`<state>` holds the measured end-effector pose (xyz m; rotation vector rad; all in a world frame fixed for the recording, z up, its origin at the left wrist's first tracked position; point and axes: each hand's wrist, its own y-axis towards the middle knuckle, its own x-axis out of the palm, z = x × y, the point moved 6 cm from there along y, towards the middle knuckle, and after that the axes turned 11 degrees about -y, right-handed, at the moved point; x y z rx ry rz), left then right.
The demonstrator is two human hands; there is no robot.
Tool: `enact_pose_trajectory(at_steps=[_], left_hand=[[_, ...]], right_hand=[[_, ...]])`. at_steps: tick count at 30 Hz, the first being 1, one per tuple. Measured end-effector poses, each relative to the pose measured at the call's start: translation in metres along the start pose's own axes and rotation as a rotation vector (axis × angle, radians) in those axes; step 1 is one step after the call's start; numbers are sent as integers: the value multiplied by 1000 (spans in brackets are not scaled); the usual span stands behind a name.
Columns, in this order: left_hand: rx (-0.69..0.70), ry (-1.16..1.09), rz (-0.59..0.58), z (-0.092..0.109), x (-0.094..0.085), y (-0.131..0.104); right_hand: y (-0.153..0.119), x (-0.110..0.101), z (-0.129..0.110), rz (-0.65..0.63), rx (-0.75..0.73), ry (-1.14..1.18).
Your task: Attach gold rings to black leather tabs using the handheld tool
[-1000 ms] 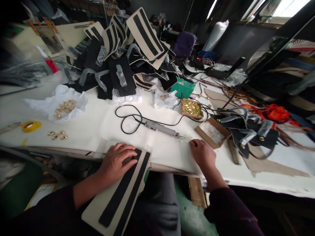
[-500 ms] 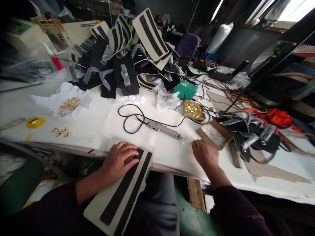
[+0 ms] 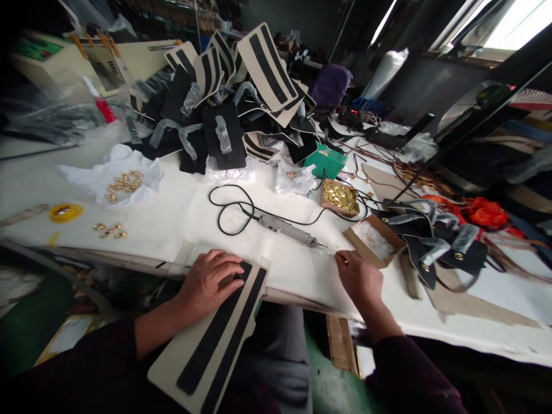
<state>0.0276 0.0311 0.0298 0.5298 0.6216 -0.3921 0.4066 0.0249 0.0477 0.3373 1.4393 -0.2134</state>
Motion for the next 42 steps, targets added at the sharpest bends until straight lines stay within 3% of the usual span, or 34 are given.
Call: enact_pose_trajectory(at_steps=[3, 5, 8, 11, 19, 29, 42], left_hand=[[-1, -2, 1, -1, 0, -1], [-3, -1, 1, -1, 0, -1], [-1, 6, -2, -1, 1, -1], [6, 10, -9, -2, 1, -1], [-4, -9, -31, -6, 3, -4], [-23, -30, -32, -7, 2, -3], [-31, -26, -32, -8, 2, -2]], right_hand=[[-24, -16, -45, -49, -81, 463], [-47, -21, -93, -238, -183, 773], [-74, -32, -160, -376, -354, 916], [-80, -33, -192, -386, -399, 911], [-74, -21, -200, -358, -386, 779], [-80, -34, -209, -369, -498, 715], [-73, -21, -207, -427, -244, 583]])
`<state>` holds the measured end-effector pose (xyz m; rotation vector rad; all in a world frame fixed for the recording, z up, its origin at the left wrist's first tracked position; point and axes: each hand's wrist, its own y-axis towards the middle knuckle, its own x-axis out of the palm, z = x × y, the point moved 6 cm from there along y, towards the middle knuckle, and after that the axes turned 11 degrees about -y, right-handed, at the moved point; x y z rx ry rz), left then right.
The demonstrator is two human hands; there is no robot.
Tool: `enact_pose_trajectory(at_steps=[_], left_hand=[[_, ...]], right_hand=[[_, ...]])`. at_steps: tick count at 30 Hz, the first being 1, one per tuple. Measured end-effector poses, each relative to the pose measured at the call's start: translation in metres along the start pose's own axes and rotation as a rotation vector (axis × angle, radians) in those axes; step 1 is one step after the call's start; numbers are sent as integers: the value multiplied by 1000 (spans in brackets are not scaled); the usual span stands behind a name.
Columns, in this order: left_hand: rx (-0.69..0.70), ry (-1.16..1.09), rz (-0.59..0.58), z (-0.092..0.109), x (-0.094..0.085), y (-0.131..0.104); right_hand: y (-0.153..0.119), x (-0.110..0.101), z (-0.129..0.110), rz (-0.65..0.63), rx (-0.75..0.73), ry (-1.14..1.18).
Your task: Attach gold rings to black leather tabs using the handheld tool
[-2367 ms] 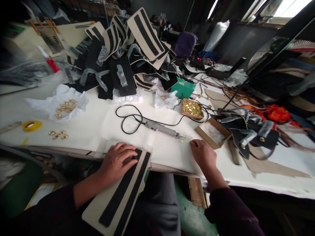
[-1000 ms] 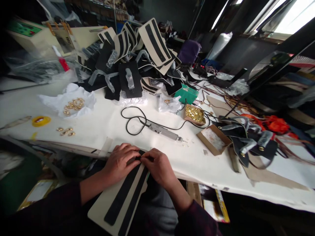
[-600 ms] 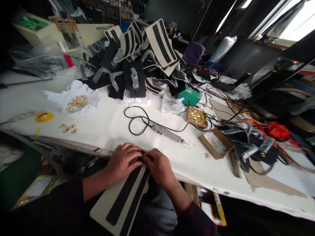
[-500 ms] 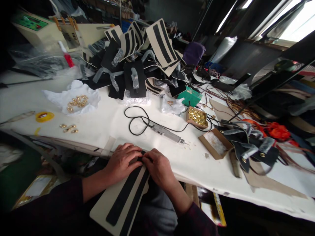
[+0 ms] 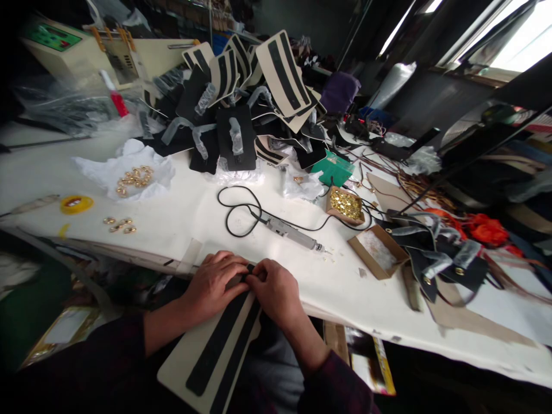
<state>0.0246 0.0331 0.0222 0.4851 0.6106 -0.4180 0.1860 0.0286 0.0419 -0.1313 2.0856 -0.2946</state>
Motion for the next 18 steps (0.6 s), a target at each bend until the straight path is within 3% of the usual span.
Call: enact_pose_trajectory(at_steps=[7, 13, 18], left_hand=[[5, 7, -3, 0, 1, 0], [11, 18, -4, 0, 0, 1], [23, 20, 19, 1, 0, 1]], right_hand=[[10, 1, 4, -63, 22, 65], [27, -1, -2, -225, -15, 13], [21, -1, 0, -179, -19, 37]])
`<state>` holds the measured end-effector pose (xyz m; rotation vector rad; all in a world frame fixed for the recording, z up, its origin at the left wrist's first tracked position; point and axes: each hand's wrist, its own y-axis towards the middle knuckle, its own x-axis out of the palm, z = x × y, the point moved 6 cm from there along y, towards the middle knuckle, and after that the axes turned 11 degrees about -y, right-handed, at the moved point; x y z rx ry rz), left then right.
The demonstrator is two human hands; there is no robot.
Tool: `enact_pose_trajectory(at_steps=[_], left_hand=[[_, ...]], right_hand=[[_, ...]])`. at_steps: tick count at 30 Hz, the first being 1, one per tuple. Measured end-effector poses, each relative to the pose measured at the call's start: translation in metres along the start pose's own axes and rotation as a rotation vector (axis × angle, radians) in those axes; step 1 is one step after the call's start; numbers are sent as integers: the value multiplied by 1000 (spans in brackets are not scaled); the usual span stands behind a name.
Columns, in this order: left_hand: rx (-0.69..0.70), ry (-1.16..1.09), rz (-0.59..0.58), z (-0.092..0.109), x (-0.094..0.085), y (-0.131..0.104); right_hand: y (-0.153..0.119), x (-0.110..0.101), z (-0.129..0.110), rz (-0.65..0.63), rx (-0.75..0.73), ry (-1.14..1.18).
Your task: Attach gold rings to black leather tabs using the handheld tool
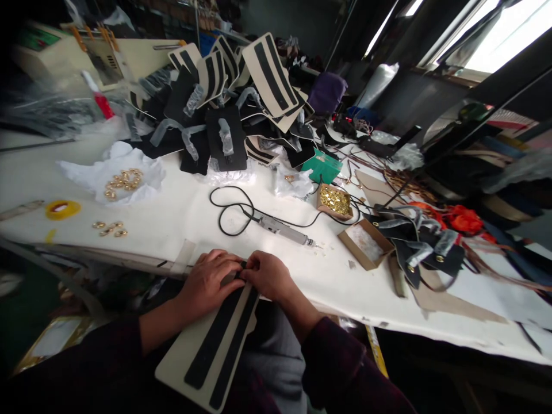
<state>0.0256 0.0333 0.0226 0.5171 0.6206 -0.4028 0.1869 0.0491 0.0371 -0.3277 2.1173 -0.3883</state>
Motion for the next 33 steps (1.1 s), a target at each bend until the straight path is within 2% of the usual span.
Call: enact_pose_trajectory(at_steps=[3, 13, 15, 17, 19, 21, 22, 24, 26, 29, 31, 33], left_hand=[[10, 4, 9, 1, -1, 0], [7, -6, 6, 2, -2, -1], [10, -12, 9, 2, -3, -1], [15, -18, 12, 3, -4, 0], [18, -20, 10, 5, -4, 1], [17, -19, 4, 6, -4, 2], [15, -19, 1, 6, -4, 2], [7, -22, 3, 5, -4, 2], [-3, -29, 10, 4, -4, 2], [-11, -40, 14, 2, -3, 1], [-11, -45, 12, 1, -2, 1], [-10, -44, 7, 1, -2, 1]], right_hand=[[-5, 2, 3, 28, -5, 67], [-5, -1, 6, -33, -59, 227], [-6, -6, 8, -36, -81, 259], [-5, -19, 11, 54, -101, 250], [-3, -45, 17, 288, -120, 114], [-1, -71, 19, 540, -155, -165], [2, -80, 20, 611, -168, -327], [17, -87, 28, 588, -151, -617], [34, -88, 40, 463, -104, -779], [47, -90, 50, 347, -114, -834], [44, -97, 46, 349, -154, -834], [33, -112, 34, 413, -207, -755]])
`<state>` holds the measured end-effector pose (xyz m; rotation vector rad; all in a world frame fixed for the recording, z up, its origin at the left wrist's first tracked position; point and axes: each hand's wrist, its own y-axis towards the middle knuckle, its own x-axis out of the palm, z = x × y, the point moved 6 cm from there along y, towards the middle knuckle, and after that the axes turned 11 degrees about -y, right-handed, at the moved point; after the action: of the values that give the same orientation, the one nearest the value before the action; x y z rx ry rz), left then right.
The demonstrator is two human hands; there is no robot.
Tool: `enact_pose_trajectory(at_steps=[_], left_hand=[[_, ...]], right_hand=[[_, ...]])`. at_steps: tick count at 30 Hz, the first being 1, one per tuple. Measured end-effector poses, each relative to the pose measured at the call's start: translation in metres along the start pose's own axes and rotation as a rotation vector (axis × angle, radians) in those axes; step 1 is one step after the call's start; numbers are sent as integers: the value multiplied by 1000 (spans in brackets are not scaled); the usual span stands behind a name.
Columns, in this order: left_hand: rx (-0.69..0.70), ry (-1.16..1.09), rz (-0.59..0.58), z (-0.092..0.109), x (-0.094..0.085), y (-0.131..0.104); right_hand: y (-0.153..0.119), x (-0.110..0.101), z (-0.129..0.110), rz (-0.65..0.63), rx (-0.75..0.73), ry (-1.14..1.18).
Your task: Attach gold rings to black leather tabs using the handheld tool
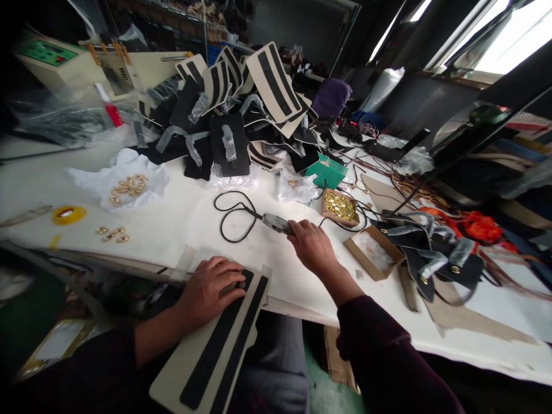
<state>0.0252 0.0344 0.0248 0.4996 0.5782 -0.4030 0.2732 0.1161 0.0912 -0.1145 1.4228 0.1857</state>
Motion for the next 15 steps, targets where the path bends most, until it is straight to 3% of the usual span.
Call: enact_pose_trajectory(at_steps=[2, 4, 6, 8, 11, 15], left_hand=[[3, 9, -11, 0, 0, 0], [4, 22, -17, -1, 1, 0], [5, 34, -14, 0, 0, 0], [7, 42, -10, 1, -1, 0], [7, 47, -19, 2, -1, 0], [-3, 47, -27, 1, 0, 1]], right_hand=[[-5, -27, 0, 112, 30, 222], [-12, -43, -5, 156, 95, 640], [-19, -44, -21, 165, 184, 1165], [-28, -37, -44, 253, 283, 1574], [-42, -23, -76, 435, 395, 1727], [-49, -14, -102, 417, 404, 1605]])
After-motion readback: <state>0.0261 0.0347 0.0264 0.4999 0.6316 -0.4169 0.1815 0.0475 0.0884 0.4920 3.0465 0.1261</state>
